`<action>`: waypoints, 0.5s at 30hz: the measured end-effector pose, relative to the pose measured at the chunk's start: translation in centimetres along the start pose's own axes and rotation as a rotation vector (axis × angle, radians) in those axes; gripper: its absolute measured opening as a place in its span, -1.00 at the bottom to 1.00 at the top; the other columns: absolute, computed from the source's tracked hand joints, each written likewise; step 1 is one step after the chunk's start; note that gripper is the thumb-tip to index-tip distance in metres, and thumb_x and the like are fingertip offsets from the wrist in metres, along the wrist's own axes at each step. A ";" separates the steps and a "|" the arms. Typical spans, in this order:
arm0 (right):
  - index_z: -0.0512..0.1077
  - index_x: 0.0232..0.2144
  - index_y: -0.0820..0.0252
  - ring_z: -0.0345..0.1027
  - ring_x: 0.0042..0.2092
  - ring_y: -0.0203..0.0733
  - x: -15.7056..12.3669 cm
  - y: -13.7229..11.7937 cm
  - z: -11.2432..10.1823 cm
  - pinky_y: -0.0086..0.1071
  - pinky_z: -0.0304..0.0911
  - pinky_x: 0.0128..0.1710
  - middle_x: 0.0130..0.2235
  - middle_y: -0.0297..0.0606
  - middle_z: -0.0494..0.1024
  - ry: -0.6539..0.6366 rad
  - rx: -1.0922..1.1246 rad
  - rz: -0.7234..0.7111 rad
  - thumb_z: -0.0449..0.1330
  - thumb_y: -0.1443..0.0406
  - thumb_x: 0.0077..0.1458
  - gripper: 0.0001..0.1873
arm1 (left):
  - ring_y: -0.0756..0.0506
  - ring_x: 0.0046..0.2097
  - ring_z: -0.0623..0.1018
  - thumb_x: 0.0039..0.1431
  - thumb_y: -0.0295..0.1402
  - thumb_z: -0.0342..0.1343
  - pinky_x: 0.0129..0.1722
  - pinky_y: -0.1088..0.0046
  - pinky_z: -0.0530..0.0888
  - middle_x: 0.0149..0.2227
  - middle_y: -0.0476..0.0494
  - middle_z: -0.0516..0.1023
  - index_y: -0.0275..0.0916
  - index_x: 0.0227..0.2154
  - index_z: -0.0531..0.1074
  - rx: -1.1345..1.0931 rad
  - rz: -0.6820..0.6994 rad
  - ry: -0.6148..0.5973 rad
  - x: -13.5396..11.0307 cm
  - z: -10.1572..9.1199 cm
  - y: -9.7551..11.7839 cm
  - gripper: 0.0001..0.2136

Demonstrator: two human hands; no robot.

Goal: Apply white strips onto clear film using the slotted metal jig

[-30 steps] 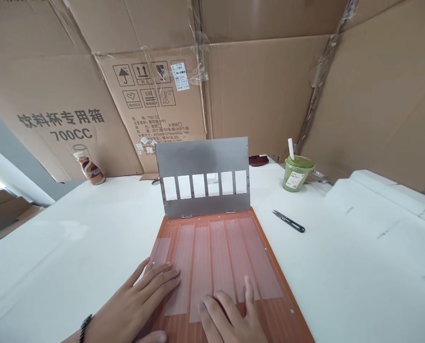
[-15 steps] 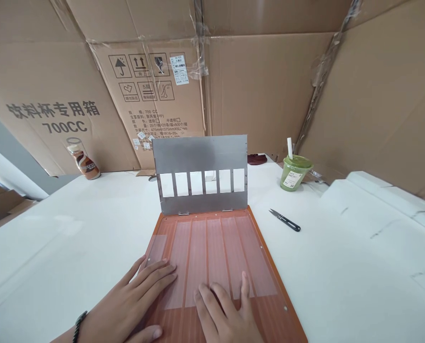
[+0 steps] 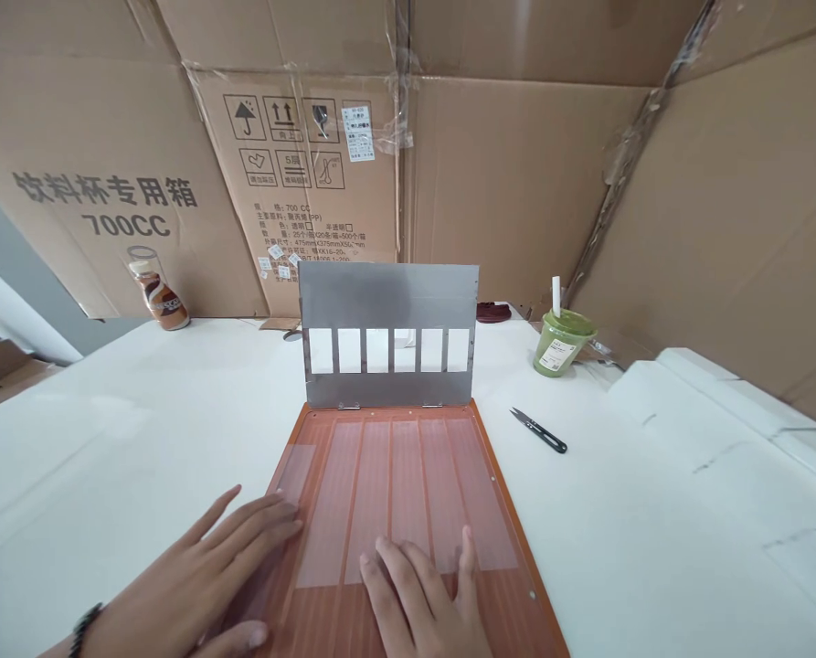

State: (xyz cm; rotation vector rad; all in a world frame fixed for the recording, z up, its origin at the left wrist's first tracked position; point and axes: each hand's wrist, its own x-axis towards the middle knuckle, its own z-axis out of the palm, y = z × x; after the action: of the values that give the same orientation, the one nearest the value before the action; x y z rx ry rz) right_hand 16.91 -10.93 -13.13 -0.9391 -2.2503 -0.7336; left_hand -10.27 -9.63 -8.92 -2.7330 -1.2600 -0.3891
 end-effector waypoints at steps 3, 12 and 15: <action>0.53 -0.16 0.16 0.44 -0.20 -0.18 -0.1 -0.8 0.6 0.13 -0.50 0.29 -0.17 -0.26 0.59 0.068 0.074 0.079 -0.20 0.00 0.30 -0.42 | -0.14 0.17 0.33 0.18 0.06 -0.01 0.29 0.23 -0.13 0.10 -0.02 0.43 -0.07 0.12 0.25 0.012 -0.067 0.013 -0.7 0.4 -1.1 -0.49; 0.53 -0.19 0.11 0.45 -0.19 -0.14 -1.3 -2.8 2.7 0.22 -0.38 0.26 -0.19 -0.24 0.59 0.232 0.177 0.273 -0.27 0.06 0.31 -0.41 | -0.23 0.20 0.29 0.23 0.06 -0.12 0.24 0.04 0.05 0.13 -0.16 0.40 -0.15 0.14 0.26 -0.023 -0.119 -0.030 1.6 2.1 -2.0 -0.46; 0.52 -0.20 0.05 0.45 -0.19 -0.18 -1.4 -2.8 2.7 0.23 -0.35 0.26 -0.20 -0.31 0.60 0.248 0.147 0.271 -0.21 0.27 0.31 -0.53 | -0.24 0.21 0.29 0.23 0.07 -0.13 0.23 0.02 0.08 0.14 -0.19 0.39 -0.15 0.12 0.28 -0.027 -0.130 -0.032 2.0 2.2 -2.2 -0.47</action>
State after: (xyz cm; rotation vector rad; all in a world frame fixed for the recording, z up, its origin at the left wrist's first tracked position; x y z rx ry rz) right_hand 14.80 -11.37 -16.67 -0.9968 -1.8874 -0.5240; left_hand -10.23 -6.30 -10.50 -2.6975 -1.4566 -0.3787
